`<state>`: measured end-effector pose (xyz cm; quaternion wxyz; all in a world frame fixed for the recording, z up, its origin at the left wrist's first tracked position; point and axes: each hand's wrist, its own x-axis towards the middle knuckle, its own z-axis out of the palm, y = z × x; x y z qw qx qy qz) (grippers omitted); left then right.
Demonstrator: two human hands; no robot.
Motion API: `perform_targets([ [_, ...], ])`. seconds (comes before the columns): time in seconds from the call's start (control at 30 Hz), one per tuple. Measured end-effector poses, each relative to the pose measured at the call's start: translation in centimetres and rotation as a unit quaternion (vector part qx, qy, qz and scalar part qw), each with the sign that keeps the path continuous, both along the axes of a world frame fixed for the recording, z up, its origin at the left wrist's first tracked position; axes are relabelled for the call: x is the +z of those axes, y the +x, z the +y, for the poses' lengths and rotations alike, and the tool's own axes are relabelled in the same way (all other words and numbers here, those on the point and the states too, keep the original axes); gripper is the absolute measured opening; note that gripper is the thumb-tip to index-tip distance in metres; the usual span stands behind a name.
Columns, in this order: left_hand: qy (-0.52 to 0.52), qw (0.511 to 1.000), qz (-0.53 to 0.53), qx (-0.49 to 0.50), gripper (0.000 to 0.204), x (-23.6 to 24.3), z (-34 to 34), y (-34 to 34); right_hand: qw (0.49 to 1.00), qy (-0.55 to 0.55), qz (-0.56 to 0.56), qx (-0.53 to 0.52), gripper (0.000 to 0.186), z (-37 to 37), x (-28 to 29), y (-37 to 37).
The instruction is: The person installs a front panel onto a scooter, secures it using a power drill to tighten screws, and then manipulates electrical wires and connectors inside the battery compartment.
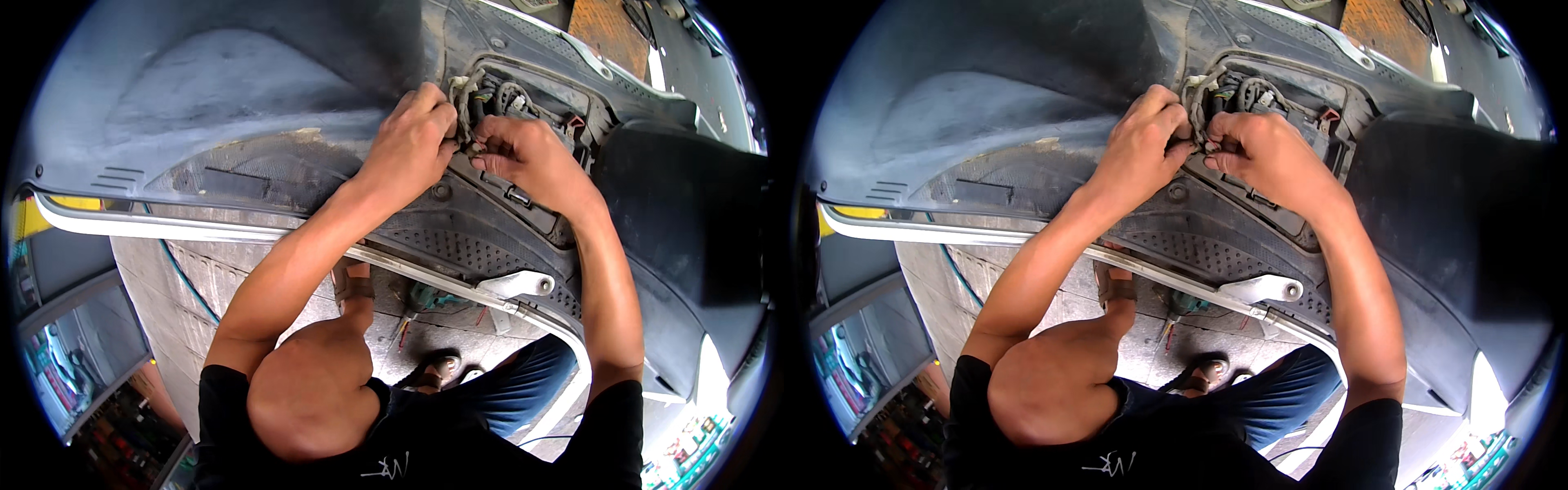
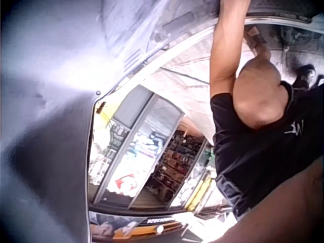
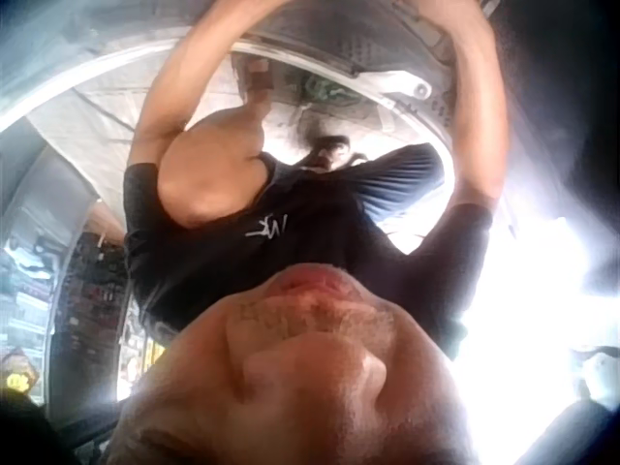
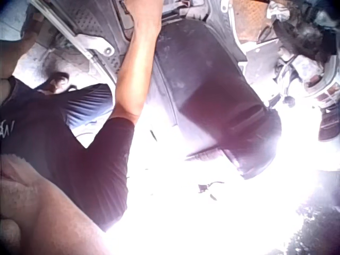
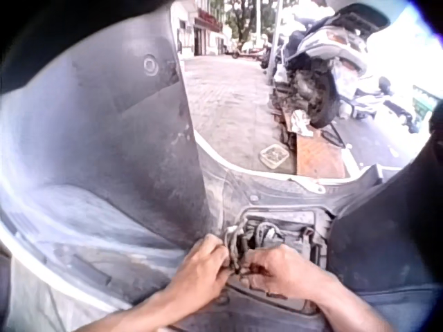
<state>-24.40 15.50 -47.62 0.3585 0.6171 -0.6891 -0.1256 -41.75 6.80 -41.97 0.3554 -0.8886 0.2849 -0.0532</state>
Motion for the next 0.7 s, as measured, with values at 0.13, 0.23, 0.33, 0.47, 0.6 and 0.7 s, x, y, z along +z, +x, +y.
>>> perform_targets([
  [0.13, 0.010, 1.000, 0.007, 0.027, 0.036, 0.7, 0.3, -0.5, 0.999, -0.040, 0.024, -0.002, 0.023, -0.2, -0.4, -0.2],
  [0.23, 0.010, 0.999, 0.019, -0.029, 0.042, 1.4, 0.0, -0.5, 0.994, -0.110, 0.022, 0.016, 0.026, -0.5, -1.4, -0.7],
  [0.33, 0.045, 0.997, 0.019, -0.067, 0.035, 2.0, -0.2, 0.2, 0.999, 0.010, 0.033, 0.001, 0.025, -1.1, -1.6, -1.3],
  [0.47, 0.049, 0.998, 0.015, -0.044, 0.031, 1.9, -0.2, -0.1, 0.999, 0.026, -0.011, -0.037, 0.021, -1.9, -2.2, -2.3],
  [0.6, 0.073, 0.997, 0.001, -0.032, 0.025, 2.2, -0.5, -0.5, 0.983, -0.165, -0.014, -0.075, 0.031, -1.4, -3.5, -2.5],
  [0.7, 0.058, 0.997, -0.013, -0.041, 0.022, 2.0, -0.4, -0.6, 0.978, -0.193, -0.003, -0.075, 0.038, -1.2, -3.9, -2.6],
])
